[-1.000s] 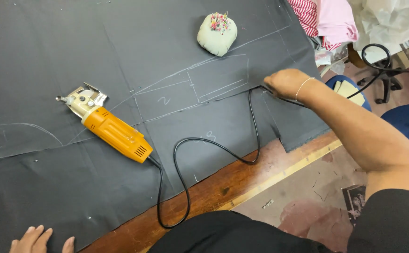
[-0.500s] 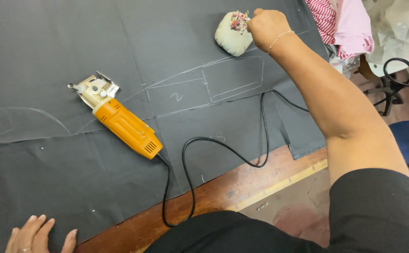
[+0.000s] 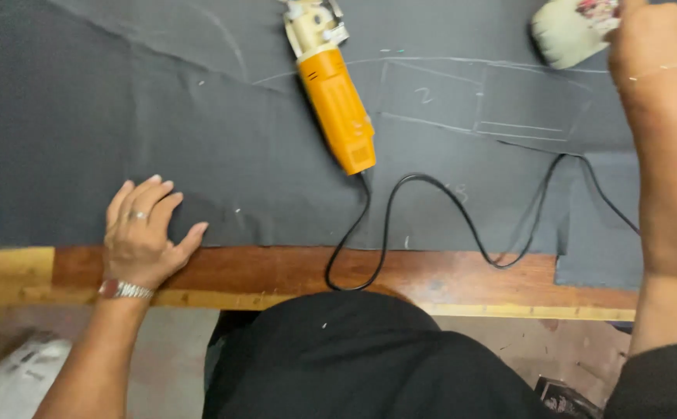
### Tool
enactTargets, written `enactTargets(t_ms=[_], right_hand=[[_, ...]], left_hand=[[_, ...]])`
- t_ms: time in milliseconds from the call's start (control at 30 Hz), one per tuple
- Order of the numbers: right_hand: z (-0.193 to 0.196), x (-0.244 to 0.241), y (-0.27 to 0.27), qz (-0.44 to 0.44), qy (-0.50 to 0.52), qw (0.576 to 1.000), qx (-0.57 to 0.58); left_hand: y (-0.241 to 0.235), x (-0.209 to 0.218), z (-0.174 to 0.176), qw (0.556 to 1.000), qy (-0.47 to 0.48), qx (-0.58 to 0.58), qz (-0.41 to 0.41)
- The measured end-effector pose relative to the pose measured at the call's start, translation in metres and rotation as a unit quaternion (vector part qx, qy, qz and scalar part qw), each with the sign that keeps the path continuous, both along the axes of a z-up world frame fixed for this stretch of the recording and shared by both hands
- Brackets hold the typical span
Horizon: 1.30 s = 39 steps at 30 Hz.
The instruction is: Using an electric rotary cutter to cut out garment pattern pieces from a large sheet of fabric on a cutting table.
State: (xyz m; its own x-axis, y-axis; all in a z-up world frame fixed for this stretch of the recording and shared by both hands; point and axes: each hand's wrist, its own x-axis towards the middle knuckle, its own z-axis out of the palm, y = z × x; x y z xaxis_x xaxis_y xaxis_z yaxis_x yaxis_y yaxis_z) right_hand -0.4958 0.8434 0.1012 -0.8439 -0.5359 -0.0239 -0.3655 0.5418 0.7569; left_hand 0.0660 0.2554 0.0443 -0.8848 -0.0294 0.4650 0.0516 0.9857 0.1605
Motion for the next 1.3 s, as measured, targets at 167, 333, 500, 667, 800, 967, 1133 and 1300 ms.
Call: enactTargets(t_ms=[167, 333, 500, 667, 800, 967, 1133, 1300], right_hand=[[0.041, 0.188, -0.109, 0.108, -0.231, 0.834, -0.489], [0.051, 0.37, -0.276, 0.06, -0.433, 0.757, -0.487], [-0.016, 0.431, -0.366, 0.12, -0.439, 0.767, -0.452], [-0.06, 0.43, -0.399, 0.128, -0.375, 0.844, -0.362], [-0.056, 0.425, -0.402, 0.146, -0.411, 0.855, -0.28], [-0.03, 0.386, -0.395, 0.075, -0.496, 0.85, -0.16], [-0.03, 0.346, -0.448, 0.055, -0.442, 0.81, -0.382], [-0.077, 0.301, -0.505, -0.002, -0.321, 0.844, -0.429]], left_hand=[[-0.001, 0.002, -0.002, 1.0, 0.019, 0.013, -0.003], [-0.006, 0.005, -0.008, 0.999, 0.011, 0.043, -0.021], [-0.009, 0.005, -0.016, 0.998, -0.046, 0.036, -0.014], [-0.011, 0.005, -0.014, 0.999, -0.039, 0.028, -0.022], [-0.024, 0.004, -0.027, 0.996, -0.058, 0.039, -0.059], [-0.05, -0.002, -0.035, 0.985, -0.099, 0.046, -0.134], [-0.1, -0.061, -0.027, 0.984, -0.024, 0.014, -0.174], [-0.14, -0.099, 0.004, 0.96, -0.227, 0.059, -0.153]])
